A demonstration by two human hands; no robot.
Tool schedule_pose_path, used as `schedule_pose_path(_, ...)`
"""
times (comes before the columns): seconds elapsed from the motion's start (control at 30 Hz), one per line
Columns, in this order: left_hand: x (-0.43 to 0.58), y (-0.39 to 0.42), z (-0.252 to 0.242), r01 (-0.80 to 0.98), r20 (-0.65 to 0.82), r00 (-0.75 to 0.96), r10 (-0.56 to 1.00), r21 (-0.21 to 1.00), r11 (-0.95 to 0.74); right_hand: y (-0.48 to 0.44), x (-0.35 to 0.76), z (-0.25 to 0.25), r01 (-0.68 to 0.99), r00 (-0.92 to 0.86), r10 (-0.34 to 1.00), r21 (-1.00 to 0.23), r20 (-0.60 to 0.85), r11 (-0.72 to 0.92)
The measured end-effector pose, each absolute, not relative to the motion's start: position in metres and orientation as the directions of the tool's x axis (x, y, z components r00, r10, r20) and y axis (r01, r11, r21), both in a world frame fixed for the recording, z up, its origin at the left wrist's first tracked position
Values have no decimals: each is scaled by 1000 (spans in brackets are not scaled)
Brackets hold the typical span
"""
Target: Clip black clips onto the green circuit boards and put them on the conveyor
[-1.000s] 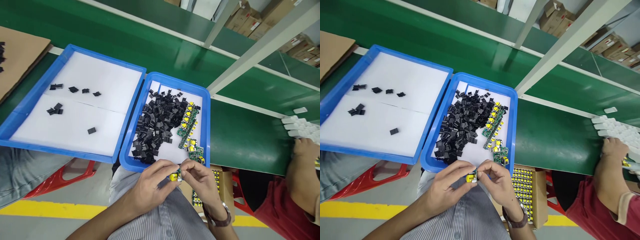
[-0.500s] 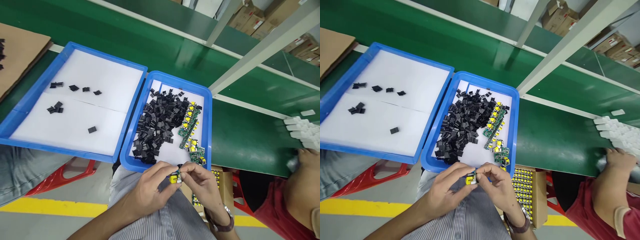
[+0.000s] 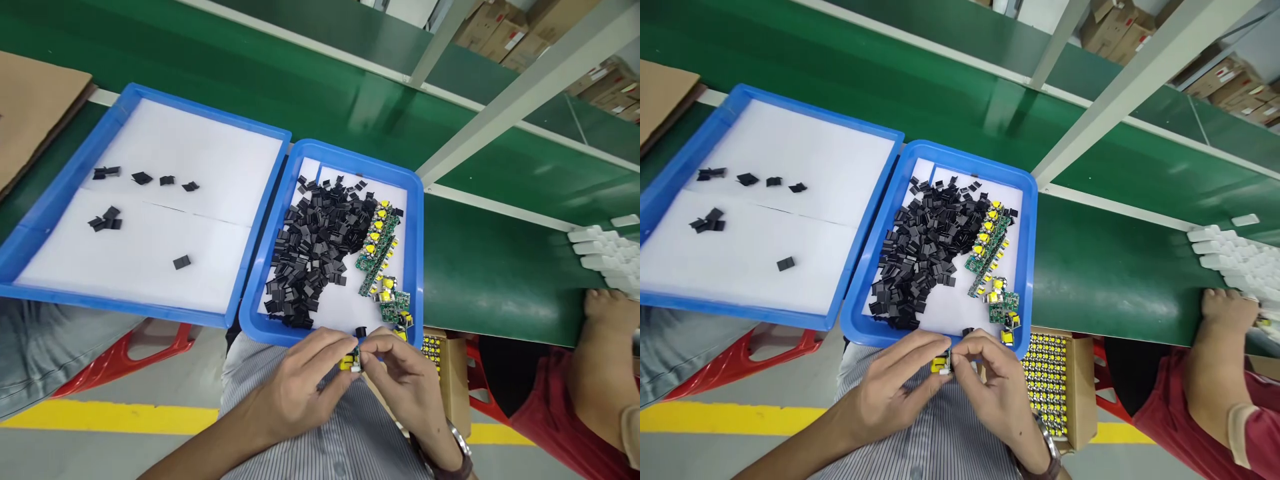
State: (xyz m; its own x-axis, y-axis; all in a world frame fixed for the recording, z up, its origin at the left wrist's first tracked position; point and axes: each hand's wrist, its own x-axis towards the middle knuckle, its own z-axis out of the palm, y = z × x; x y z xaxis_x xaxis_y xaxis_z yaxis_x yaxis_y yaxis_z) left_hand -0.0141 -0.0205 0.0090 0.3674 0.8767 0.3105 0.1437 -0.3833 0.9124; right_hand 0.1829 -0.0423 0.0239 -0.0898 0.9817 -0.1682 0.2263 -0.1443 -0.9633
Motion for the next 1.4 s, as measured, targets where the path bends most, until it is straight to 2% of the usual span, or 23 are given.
schedule_pose_path(0.27, -14, -23, 6, 130, 252, 316, 915, 943, -305, -39, 174, 11, -112, -44, 968, -961, -248, -251)
schedule_pose_path(0.4, -13, -21, 8, 122, 246, 313, 917, 947, -296, -40, 173, 8, -126, -35, 963, -955, -266, -268)
schedule_pose_path(0.57, -16, -20, 12, 115, 248, 329, 911, 947, -300, -39, 178, 21, 40, -89, 985, -989, -145, -142)
schedule_pose_path(0.67, -20, -19, 13, 152, 256, 266, 929, 941, -303, -26, 179, 22, 261, -129, 988, -964, -85, -49)
schedule_pose_path(0.8, -25, -20, 15, 182, 272, 236, 933, 931, -317, 2, 168, 1, 620, -60, 995, -784, -75, -21)
schedule_pose_path(0.9, -30, -22, 16, 181, 271, 248, 930, 930, -320, 15, 158, -20, 766, -83, 990, -643, -117, -12)
schedule_pose_path(1.1, -41, -23, 16, 219, 251, 194, 948, 931, -291, -4, 160, -34, 876, -155, 985, -471, -82, 98)
schedule_pose_path(1.27, -43, -21, 15, 209, 252, 197, 948, 934, -291, -3, 158, -23, 936, -184, 975, -326, -129, 133)
schedule_pose_path(1.4, -43, -20, 15, 209, 251, 194, 948, 934, -290, 13, 149, -16, 948, -187, 976, -281, -107, 151)
